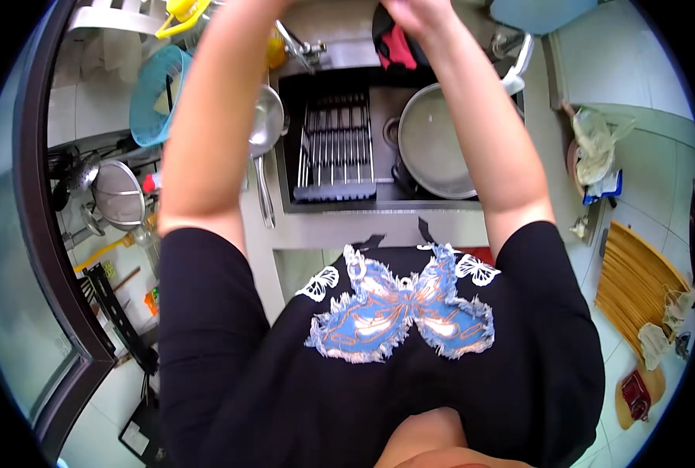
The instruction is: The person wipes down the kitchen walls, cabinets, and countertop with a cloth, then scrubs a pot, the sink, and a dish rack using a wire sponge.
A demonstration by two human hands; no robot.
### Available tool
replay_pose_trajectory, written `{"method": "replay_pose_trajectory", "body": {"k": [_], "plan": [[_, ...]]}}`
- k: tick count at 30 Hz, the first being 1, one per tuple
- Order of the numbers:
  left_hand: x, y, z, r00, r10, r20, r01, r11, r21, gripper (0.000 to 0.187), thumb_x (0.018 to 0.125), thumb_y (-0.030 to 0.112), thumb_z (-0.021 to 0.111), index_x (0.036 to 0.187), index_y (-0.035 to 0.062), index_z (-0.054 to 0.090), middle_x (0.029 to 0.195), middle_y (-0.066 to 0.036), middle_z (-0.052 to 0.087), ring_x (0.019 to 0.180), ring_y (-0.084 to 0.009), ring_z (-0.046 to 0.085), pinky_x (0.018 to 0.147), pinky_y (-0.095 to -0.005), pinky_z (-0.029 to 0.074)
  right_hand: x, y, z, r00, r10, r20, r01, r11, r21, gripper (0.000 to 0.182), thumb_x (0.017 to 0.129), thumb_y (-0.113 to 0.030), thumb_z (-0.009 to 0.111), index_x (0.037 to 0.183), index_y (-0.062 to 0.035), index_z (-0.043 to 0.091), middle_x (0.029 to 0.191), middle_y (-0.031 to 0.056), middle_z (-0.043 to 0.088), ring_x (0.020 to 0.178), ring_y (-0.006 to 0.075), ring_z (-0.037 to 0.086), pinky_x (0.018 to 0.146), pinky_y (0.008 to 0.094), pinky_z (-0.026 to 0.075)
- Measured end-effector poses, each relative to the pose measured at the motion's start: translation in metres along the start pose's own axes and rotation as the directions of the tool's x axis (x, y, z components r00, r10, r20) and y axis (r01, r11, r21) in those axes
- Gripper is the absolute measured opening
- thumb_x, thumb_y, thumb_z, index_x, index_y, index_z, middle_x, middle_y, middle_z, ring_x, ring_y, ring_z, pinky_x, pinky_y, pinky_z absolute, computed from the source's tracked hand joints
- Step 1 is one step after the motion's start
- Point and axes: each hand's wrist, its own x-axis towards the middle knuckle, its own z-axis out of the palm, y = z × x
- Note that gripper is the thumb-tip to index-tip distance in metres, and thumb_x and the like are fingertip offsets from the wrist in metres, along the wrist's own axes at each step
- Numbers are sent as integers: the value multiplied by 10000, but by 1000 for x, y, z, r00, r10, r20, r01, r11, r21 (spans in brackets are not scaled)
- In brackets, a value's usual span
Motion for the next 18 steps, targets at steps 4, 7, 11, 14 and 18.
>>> {"method": "replay_pose_trajectory", "body": {"k": [4, 7, 11, 14, 18], "plan": [[-128, 66, 79, 965, -110, -240, -111, 657, -746, 279, 894, 108, 641, 1153, 30, 705, 1020, -128, 750, 937, -289, 713, 886, -386, 550, -137, 46, -63, 915, 172, -365, -216, 973, -83, 370, 950, 23, 570, 1317, 74, 560, 1264, 164, 637, 1131, 246, 650, 1027, 370, 511], [-246, 98, 168, 774, 30, 633, 458, 663, -592, 1008, 825, 621, 729, 1438, -115, 415, 1375, -325, 549, 1281, -426, 557, 1104, -467, 436, -225, 61, -122, 780, 244, -577, -344, 936, -70, 421, 946, 30, 572, 1366, 51, 543, 1262, 173, 641, 1136, 245, 647, 1021, 386, 522], [-309, 119, 197, 734, -18, 679, 281, 918, -279, 697, 706, 468, 856, 1185, 12, 637, 1144, -157, 683, 1120, -333, 645, 1090, -526, 418, -288, 38, -147, 648, 302, -699, -398, 917, 26, 386, 946, 51, 586, 1330, 19, 593, 1293, 175, 634, 1170, 275, 639, 1054, 408, 521], [-325, 109, 224, 844, -19, 536, 226, 919, -323, 281, 705, 250, 842, 910, 116, 703, 950, -53, 726, 1009, -261, 676, 1018, -530, 464, -309, 32, -162, 623, 306, -719, -427, 904, 15, 380, 947, 45, 591, 1327, 23, 593, 1274, 181, 643, 1140, 273, 656, 1033, 393, 539], [-301, 78, 210, 928, -61, 367, 227, 874, -429, 257, 753, 266, 804, 944, 127, 704, 907, -90, 722, 874, -310, 703, 813, -461, 546, -301, 26, -150, 690, 245, -681, -423, 900, -104, 406, 944, 25, 601, 1348, -7, 582, 1224, 163, 660, 1087, 233, 671, 969, 362, 557]]}}
